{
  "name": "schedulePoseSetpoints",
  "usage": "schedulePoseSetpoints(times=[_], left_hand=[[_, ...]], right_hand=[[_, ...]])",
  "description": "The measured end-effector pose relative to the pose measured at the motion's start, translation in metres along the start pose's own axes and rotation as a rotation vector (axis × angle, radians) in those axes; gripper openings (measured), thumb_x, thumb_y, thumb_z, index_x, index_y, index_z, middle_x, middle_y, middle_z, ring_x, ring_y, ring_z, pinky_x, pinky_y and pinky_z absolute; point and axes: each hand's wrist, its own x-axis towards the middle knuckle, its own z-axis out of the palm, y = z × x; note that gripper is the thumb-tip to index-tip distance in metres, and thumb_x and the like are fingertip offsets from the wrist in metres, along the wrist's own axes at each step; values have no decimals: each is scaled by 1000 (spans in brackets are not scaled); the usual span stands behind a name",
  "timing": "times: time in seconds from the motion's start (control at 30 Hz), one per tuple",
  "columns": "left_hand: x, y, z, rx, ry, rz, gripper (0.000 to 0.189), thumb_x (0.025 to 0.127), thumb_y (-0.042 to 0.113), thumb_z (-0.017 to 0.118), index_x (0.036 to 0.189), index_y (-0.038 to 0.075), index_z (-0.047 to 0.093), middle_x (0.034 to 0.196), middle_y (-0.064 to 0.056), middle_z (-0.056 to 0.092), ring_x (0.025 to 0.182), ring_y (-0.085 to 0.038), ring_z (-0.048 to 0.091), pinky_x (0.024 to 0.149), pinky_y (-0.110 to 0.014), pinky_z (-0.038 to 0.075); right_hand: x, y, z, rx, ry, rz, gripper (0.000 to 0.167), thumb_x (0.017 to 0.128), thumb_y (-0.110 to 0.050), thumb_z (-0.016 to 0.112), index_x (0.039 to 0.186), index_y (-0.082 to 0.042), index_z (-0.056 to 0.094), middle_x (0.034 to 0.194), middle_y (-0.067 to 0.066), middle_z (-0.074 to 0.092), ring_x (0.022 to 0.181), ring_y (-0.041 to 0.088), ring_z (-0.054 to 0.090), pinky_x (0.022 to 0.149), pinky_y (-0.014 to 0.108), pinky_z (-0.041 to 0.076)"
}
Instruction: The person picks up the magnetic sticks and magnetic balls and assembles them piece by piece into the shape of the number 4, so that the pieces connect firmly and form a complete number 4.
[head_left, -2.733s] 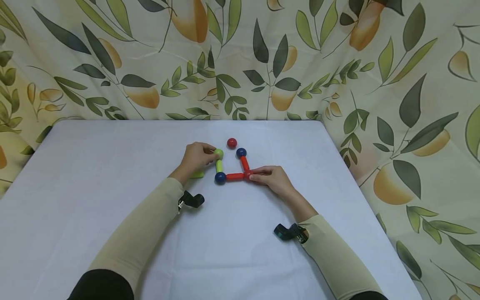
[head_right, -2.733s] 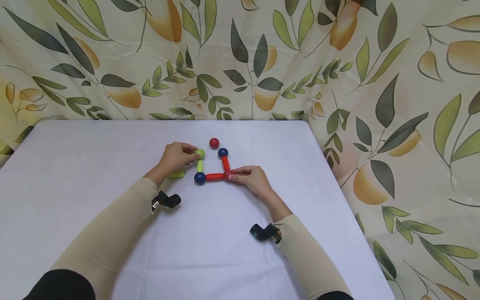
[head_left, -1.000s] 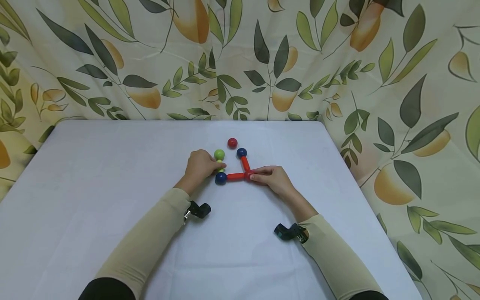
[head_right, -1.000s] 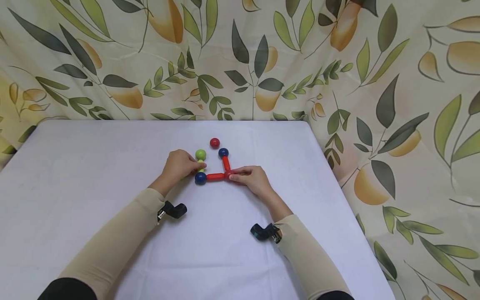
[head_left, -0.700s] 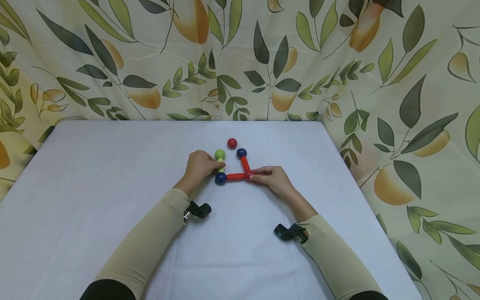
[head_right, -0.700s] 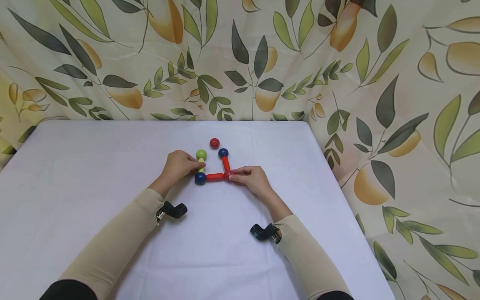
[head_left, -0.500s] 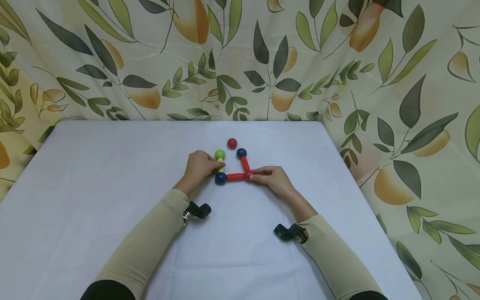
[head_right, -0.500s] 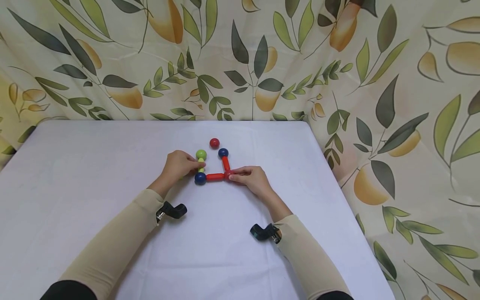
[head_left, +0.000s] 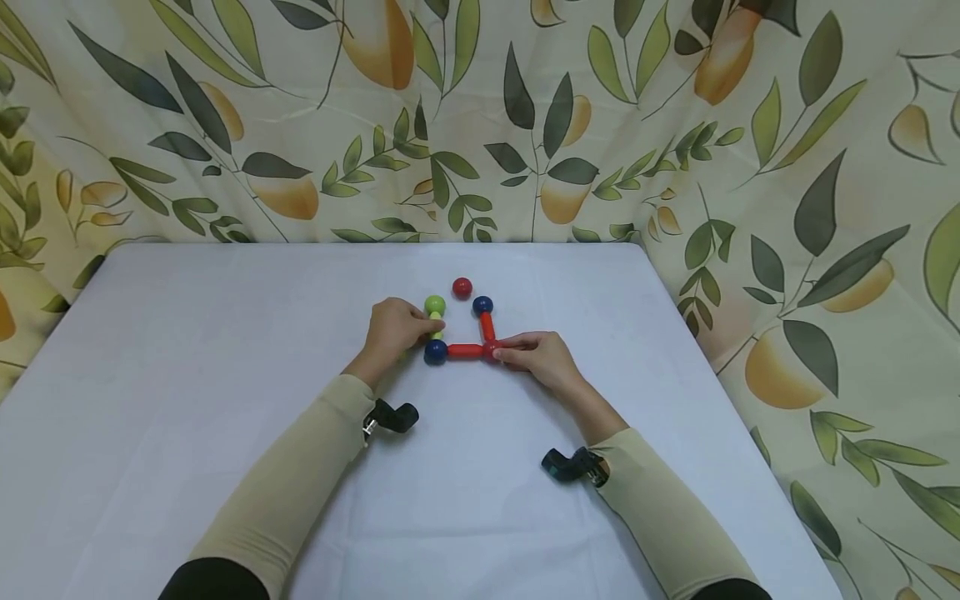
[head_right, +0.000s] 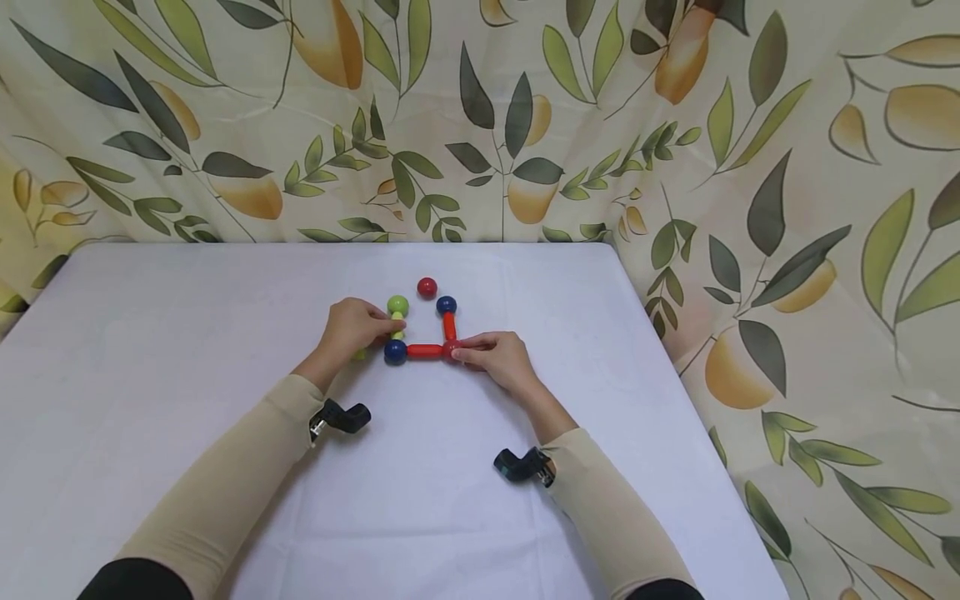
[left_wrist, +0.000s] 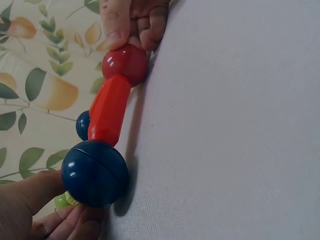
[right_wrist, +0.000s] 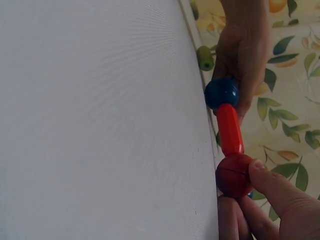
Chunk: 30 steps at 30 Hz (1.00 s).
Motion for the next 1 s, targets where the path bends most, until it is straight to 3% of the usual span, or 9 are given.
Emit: schedulePoseSetpoints(times=[0.37, 1.0], left_hand=[[4, -2, -2, 6, -1, 2, 32, 81, 37, 81, 86, 5, 77, 76, -6, 71, 76, -19, 59, 61, -25, 46], [7, -7, -6, -10, 9, 40, 34, 83, 39, 79, 92, 6, 77, 80, -5, 73, 75, -17, 61, 59, -23, 47]], right_hand=[[2, -7, 3, 0, -20, 24, 37, 83, -32, 80, 112, -8, 75, 106, 10, 73, 80, 13, 69, 75, 23, 57], [4, -13, 6, -68, -32, -13, 35, 86, -32, 77, 112, -9, 75, 92, 6, 74, 74, 14, 64, 66, 22, 52]])
